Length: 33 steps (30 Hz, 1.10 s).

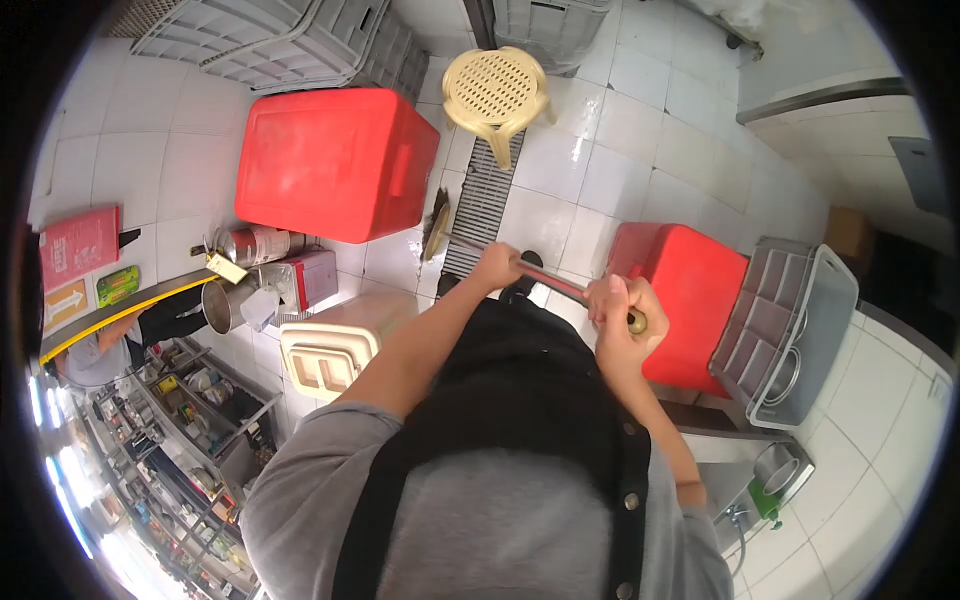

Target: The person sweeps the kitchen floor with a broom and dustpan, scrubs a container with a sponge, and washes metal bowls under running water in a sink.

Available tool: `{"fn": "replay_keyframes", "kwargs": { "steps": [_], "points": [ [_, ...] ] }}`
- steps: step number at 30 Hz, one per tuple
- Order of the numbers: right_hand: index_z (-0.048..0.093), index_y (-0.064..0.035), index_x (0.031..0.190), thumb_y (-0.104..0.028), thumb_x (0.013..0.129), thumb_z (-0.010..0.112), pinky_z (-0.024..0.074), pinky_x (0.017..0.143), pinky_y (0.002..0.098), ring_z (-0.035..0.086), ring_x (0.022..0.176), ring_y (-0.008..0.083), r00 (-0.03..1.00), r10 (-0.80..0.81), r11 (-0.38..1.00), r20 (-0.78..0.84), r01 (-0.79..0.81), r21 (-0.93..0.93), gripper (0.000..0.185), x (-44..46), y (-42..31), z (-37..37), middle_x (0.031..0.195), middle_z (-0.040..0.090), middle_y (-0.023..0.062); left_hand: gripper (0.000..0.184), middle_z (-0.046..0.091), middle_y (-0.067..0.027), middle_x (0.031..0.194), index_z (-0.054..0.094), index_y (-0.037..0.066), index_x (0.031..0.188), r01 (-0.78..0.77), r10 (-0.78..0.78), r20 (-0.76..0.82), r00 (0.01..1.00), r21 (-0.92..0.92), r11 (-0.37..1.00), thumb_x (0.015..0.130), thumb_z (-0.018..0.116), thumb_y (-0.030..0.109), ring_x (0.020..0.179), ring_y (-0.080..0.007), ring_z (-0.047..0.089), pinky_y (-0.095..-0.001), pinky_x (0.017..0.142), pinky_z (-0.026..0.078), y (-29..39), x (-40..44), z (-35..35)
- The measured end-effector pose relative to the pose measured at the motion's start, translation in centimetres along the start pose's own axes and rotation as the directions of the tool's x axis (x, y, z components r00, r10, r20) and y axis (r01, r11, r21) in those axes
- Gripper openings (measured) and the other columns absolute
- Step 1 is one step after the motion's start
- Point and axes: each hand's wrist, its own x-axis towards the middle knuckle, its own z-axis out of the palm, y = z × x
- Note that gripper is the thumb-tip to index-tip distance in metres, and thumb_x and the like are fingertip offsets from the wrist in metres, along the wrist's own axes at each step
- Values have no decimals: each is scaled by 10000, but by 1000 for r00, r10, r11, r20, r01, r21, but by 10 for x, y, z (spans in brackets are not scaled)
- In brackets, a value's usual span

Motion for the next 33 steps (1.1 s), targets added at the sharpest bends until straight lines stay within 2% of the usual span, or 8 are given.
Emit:
{"fn": "replay_keyframes", "kwargs": {
  "steps": [10, 13, 15, 16, 21, 24, 29, 33],
  "points": [
    [377, -19, 685, -6, 918, 454, 422, 461, 341, 409, 444, 153, 940, -323, 945, 110, 312, 102, 245, 2, -92, -22, 513, 435, 78, 220, 581, -236, 639, 564, -12, 551, -208, 197, -177, 964, -44, 977, 669, 644, 155, 653, -418, 590, -458, 639, 486, 106, 23, -41],
    [402, -5, 639, 53, 860, 515, 419, 456, 327, 483, 468, 195, 886, -374, 910, 273, 407, -74, 255, 10, -78, -4, 546, 487, 117, 229, 579, -238, 638, 557, -13, 545, -249, 207, -298, 932, -110, 962, 656, 679, 145, 664, -409, 594, -448, 613, 482, 86, 50, -41],
    [417, -5, 600, 95, 804, 554, 414, 447, 326, 521, 488, 227, 820, -275, 848, 502, 453, -275, 266, 22, -48, 1, 578, 507, 133, 230, 540, -215, 613, 506, -23, 571, -274, 212, -346, 914, -142, 951, 674, 682, 83, 627, -391, 564, -418, 565, 451, 45, 65, -26],
    [396, -21, 586, 107, 774, 564, 402, 444, 337, 487, 463, 228, 787, -334, 901, 519, 429, -71, 283, 24, -19, 8, 573, 471, 114, 224, 537, -215, 608, 506, -22, 570, -244, 179, -361, 915, -144, 959, 671, 679, 77, 621, -390, 560, -417, 559, 447, 39, 61, -21],
    [352, -34, 552, 141, 751, 531, 421, 446, 336, 483, 462, 213, 796, -325, 940, 511, 329, 86, 320, 40, -53, -17, 524, 449, 85, 207, 512, -202, 546, 490, -16, 524, -246, 165, -506, 847, -98, 964, 636, 657, 35, 564, -371, 531, -427, 519, 415, 66, 57, -22],
    [350, -34, 543, 142, 747, 518, 425, 438, 337, 487, 467, 214, 879, -257, 966, 401, 227, 121, 318, 44, -86, -39, 508, 446, 74, 218, 505, -189, 526, 475, -10, 500, -292, 195, -566, 801, -84, 953, 627, 648, 25, 539, -363, 521, -437, 516, 409, 103, 54, -37],
    [365, -42, 544, 132, 715, 565, 378, 431, 323, 489, 468, 222, 710, -331, 914, 621, 405, 25, 316, 46, -74, -3, 531, 454, 90, 229, 530, -197, 546, 492, -5, 499, -337, 236, -538, 809, -96, 937, 634, 661, 69, 549, -373, 533, -428, 543, 443, 77, 73, -45],
    [353, -44, 546, 130, 725, 586, 391, 475, 315, 470, 475, 209, 762, -201, 971, 615, 240, 20, 342, 54, -19, 8, 525, 405, 60, 201, 526, -195, 545, 494, -7, 507, -230, 137, -525, 840, -117, 966, 635, 645, 32, 517, -376, 519, -430, 519, 431, 26, 87, -25]
  ]
}}
